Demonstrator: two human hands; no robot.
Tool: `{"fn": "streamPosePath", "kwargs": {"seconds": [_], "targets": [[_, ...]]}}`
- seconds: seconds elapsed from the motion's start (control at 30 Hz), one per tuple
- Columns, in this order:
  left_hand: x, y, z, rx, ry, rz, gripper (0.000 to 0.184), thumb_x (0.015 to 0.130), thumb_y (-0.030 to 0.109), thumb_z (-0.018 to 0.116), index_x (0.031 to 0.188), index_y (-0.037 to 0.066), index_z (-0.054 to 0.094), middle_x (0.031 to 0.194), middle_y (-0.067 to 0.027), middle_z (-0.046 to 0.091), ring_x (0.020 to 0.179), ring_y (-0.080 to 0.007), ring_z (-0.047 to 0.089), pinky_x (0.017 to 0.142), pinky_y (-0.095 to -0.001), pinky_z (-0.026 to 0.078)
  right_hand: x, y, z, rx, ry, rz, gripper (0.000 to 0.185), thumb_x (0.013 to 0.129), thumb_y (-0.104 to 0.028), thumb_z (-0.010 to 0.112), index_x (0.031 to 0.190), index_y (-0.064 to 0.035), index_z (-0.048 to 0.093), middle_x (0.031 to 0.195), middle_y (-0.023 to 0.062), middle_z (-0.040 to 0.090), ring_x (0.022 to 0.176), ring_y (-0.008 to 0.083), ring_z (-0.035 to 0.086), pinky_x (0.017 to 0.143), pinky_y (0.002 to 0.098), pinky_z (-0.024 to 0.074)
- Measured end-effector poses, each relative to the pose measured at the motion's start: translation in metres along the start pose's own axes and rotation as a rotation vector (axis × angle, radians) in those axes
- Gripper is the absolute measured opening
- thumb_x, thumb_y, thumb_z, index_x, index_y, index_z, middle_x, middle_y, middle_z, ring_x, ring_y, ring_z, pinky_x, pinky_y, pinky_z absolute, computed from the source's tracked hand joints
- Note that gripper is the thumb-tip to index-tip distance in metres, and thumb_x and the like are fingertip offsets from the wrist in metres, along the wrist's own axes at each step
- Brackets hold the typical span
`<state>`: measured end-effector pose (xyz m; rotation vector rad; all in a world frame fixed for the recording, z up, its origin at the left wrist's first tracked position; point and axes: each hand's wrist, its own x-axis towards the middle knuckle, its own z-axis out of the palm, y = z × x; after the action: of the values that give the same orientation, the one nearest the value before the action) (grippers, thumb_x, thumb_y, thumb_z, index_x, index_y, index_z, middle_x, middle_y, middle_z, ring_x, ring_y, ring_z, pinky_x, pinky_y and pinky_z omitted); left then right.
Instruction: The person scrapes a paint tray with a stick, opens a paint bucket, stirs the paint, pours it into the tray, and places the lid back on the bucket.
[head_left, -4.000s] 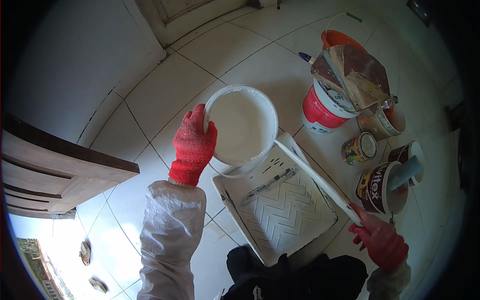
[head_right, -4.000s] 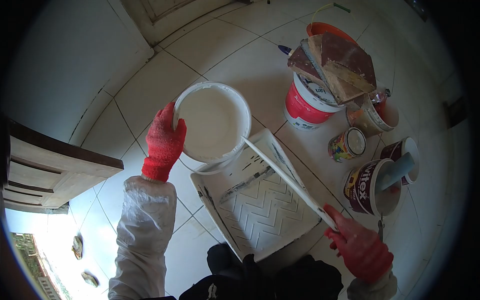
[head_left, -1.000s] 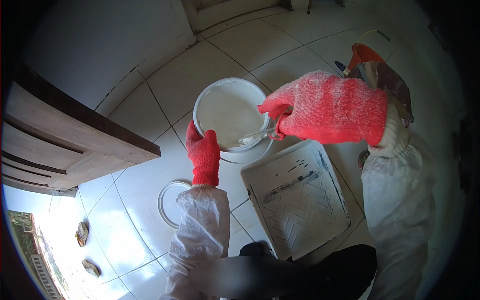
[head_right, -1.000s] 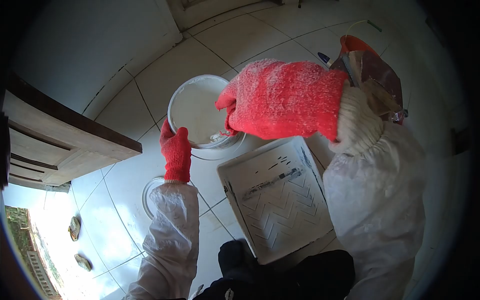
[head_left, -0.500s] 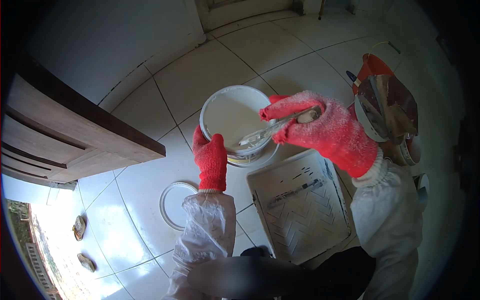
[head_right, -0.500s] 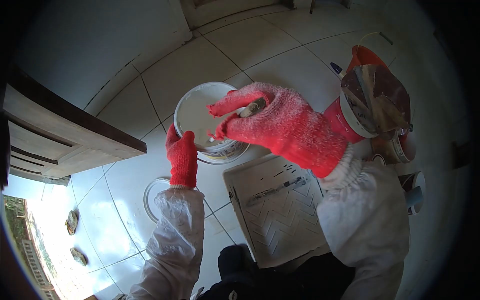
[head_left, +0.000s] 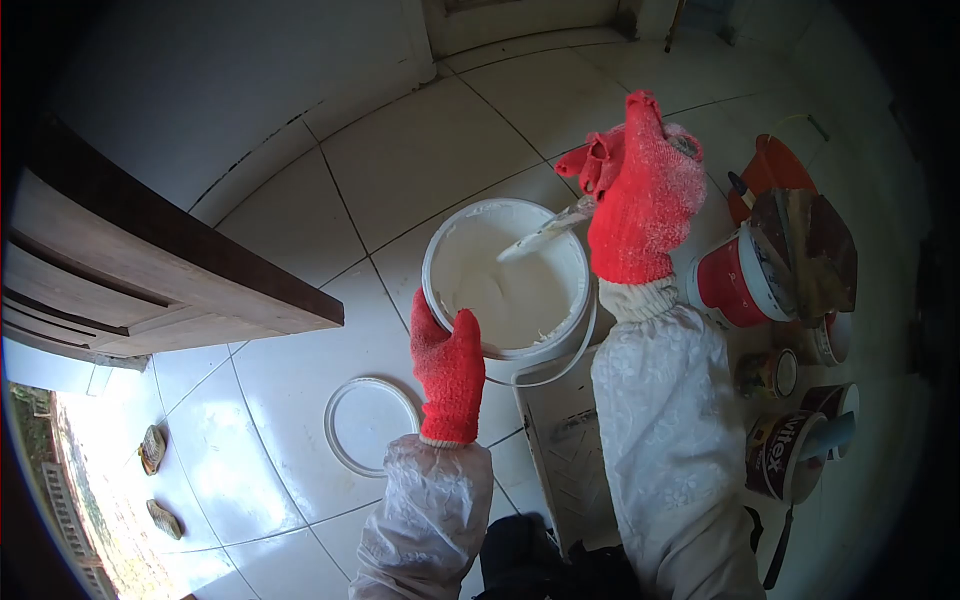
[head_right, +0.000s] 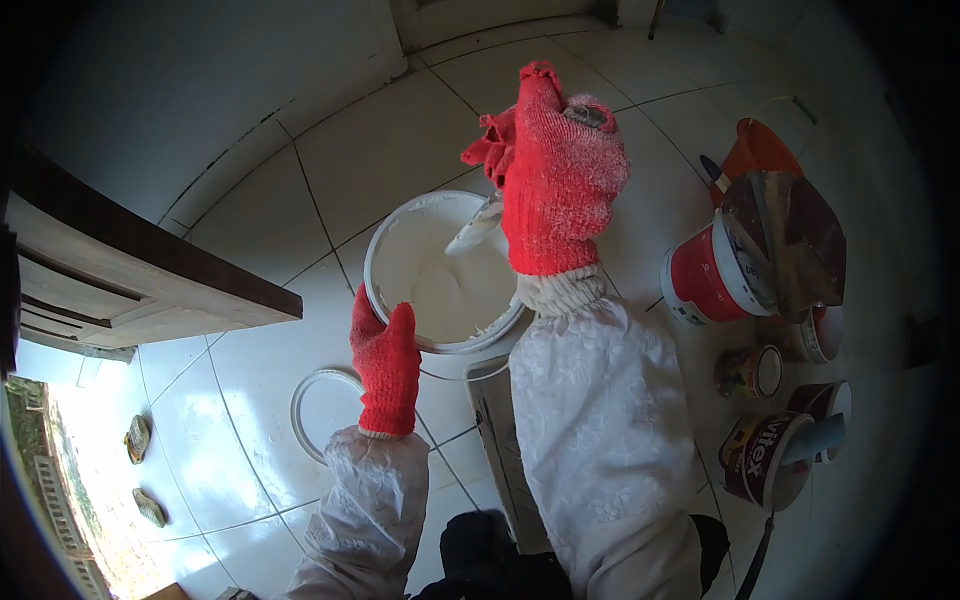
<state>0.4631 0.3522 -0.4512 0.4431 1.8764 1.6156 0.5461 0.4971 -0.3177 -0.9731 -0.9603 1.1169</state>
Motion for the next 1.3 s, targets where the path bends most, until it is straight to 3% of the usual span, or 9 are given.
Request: {"fn": "streamPosePath", "kwargs": {"seconds": [0.07,0.23,0.5,0.6,0.77,0.9,1.03,1.1,1.3], "targets": [[0.001,-0.007,0.001,-0.032,0.011,0.159,0.051,0.086,0.011,0.061,0.135,0.003,0.049,0.115,-0.0120,0.064,0.101,-0.0207,0.062,0.088,-0.0326,0.049,-0.006,0.007,0.008,0.093,-0.018,0.009,0.037,0.091,-0.030,0.063,0.070,-0.0007,0.056,0.056,0.0108,0.058,0.041,0.0185,0.054,0.041,0.0282,0.0413],[0.000,-0.002,0.002,-0.044,-0.006,0.129,0.051,0.086,0.010,0.060,0.136,0.003,0.048,0.115,-0.0113,0.064,0.101,-0.0194,0.062,0.089,-0.0321,0.048,-0.019,-0.023,-0.001,-0.014,-0.177,0.171,0.032,0.091,-0.025,0.064,0.068,-0.0039,0.053,0.054,0.0074,0.054,0.037,0.0174,0.046,0.037,0.0280,0.0359],[0.002,-0.011,0.003,-0.017,0.008,0.080,0.053,0.084,0.008,0.058,0.136,0.005,0.049,0.110,-0.0104,0.065,0.090,-0.0168,0.063,0.074,-0.0292,0.051,-0.023,-0.011,-0.003,0.109,-0.064,-0.050,0.033,0.091,-0.021,0.062,0.065,-0.0062,0.049,0.050,0.0059,0.050,0.034,0.0165,0.043,0.036,0.0284,0.0336],[0.002,-0.009,0.001,-0.013,0.023,0.138,0.055,0.082,0.007,0.057,0.136,0.005,0.049,0.110,-0.0109,0.065,0.086,-0.0163,0.063,0.068,-0.0291,0.052,-0.026,-0.024,-0.015,0.057,-0.130,0.217,0.035,0.092,-0.020,0.061,0.063,-0.0065,0.046,0.049,0.0058,0.048,0.035,0.0173,0.044,0.036,0.0283,0.0336],[-0.009,-0.009,0.007,-0.073,-0.028,0.209,0.054,0.076,0.000,0.053,0.130,0.002,0.053,0.116,-0.0129,0.062,0.106,-0.0227,0.061,0.094,-0.0333,0.047,-0.003,-0.037,-0.051,-0.029,-0.150,-0.062,0.037,0.094,-0.022,0.057,0.062,-0.0076,0.045,0.051,0.0057,0.048,0.042,0.0164,0.050,0.046,0.0258,0.0398],[-0.012,-0.005,0.017,-0.059,-0.082,0.280,0.055,0.074,0.000,0.055,0.129,0.003,0.056,0.117,-0.0137,0.062,0.109,-0.0242,0.060,0.096,-0.0351,0.046,-0.012,-0.057,-0.083,-0.016,-0.248,0.012,0.037,0.096,-0.029,0.055,0.067,-0.0053,0.054,0.058,0.0054,0.055,0.049,0.0133,0.053,0.051,0.0258,0.0430],[-0.019,0.011,0.022,0.175,-0.172,0.546,0.057,0.073,0.000,0.056,0.130,0.004,0.055,0.111,-0.0136,0.064,0.105,-0.0260,0.062,0.094,-0.0359,0.048,-0.022,-0.108,-0.140,-0.465,-0.201,0.206,0.023,0.088,-0.021,0.070,0.079,0.0004,0.069,0.083,0.0093,0.071,0.081,0.0144,0.069,0.074,0.0288,0.0548],[-0.026,0.025,0.024,0.330,-0.221,0.699,0.058,0.074,-0.002,0.056,0.132,0.004,0.054,0.110,-0.0128,0.065,0.102,-0.0249,0.063,0.092,-0.0350,0.048,-0.027,-0.108,-0.182,-0.710,-0.568,-0.173,0.013,0.086,-0.016,0.071,0.087,-0.0031,0.072,0.086,0.0082,0.072,0.080,0.0138,0.069,0.077,0.0273,0.0547],[-0.042,0.048,0.026,0.660,-0.307,0.980,0.061,0.070,0.004,0.060,0.130,0.014,0.057,0.108,-0.0152,0.064,0.085,-0.0345,0.067,0.075,-0.0389,0.055,-0.083,-0.139,-0.257,-1.195,-0.555,0.119,0.017,0.087,-0.015,0.069,0.102,-0.0082,0.072,0.092,0.0120,0.071,0.082,0.0212,0.069,0.074,0.0307,0.0544]]}}
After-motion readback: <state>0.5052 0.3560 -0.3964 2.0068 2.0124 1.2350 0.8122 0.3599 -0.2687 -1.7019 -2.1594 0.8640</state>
